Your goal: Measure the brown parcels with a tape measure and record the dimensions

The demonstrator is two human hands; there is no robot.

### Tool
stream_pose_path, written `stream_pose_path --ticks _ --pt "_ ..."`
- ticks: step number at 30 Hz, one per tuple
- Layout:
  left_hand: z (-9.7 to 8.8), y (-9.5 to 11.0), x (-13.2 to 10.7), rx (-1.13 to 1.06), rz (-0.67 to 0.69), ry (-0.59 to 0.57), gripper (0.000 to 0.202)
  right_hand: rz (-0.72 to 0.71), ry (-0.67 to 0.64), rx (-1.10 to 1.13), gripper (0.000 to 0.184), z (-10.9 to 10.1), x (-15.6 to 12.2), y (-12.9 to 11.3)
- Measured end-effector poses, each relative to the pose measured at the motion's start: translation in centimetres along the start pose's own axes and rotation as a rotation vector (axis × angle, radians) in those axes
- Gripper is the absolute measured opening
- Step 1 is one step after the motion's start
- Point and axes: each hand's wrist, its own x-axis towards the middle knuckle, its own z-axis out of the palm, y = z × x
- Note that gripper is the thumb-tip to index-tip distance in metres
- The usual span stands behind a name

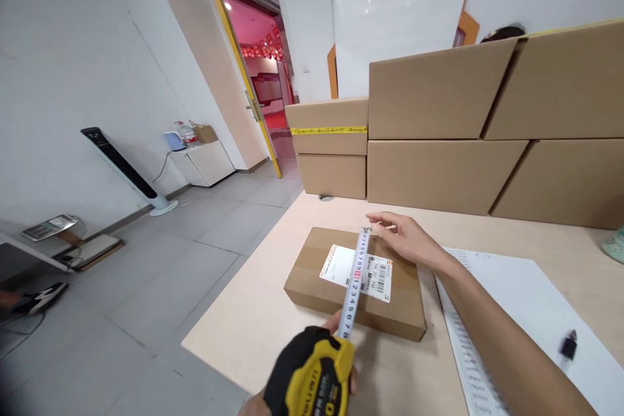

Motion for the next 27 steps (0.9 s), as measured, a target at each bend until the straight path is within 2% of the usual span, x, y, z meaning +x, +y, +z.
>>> stream_pose_path --ticks 2,5,7,9,11,13,15,17,19,21,24,27 --pt "-0.5 1.4 -2.2 0.024 0.139 0.064 0.086 -0.01 0.069 -0.045 0.039 -1.3 -1.0 -1.7" --pt "-1.8 3.1 -5.4 0.069 0.515 0.229 0.097 0.021 0.104 -0.171 0.041 -3.3 -3.5 -2.9" --pt "-3.1 3.8 -6.6 0.115 0.758 0.344 0.107 0.075 0.083 -0.26 0.04 -4.0 -5.9 -2.0" --pt "-4.3 4.2 -6.7 0.132 0.869 0.419 0.108 0.134 0.04 -0.301 0.042 -4.0 -8.7 0.0" --pt "-5.3 4.3 -5.8 0.093 0.839 0.422 0.101 0.162 -0.021 -0.289 0.048 -3.0 -11.6 2.1" --pt "-6.0 4.3 -4.4 0.019 0.746 0.367 0.092 0.157 -0.074 -0.231 0.059 -1.5 -14.1 3.6" --pt "-6.1 4.5 -3.2 -0.039 0.68 0.303 0.084 0.176 -0.116 -0.193 0.073 0.3 -15.8 3.9" --pt "-5.7 5.0 -2.6 -0.066 0.659 0.245 0.079 0.2 -0.085 -0.253 0.082 1.6 -16.6 3.4" --pt "-4.9 5.9 -2.8 -0.069 0.67 0.187 0.075 0.21 -0.007 -0.352 0.086 2.3 -16.5 2.5" --pt "-4.0 7.2 -3.4 -0.057 0.695 0.131 0.069 0.214 0.057 -0.412 0.084 1.9 -15.8 1.5" --pt "-2.6 9.4 -3.8 -0.025 0.753 0.073 0.061 0.245 0.09 -0.427 0.076 0.1 -13.8 0.2" --pt "-1.7 11.5 -3.0 0.013 0.787 0.057 0.055 0.283 0.095 -0.456 0.067 -2.1 -11.0 -1.1"
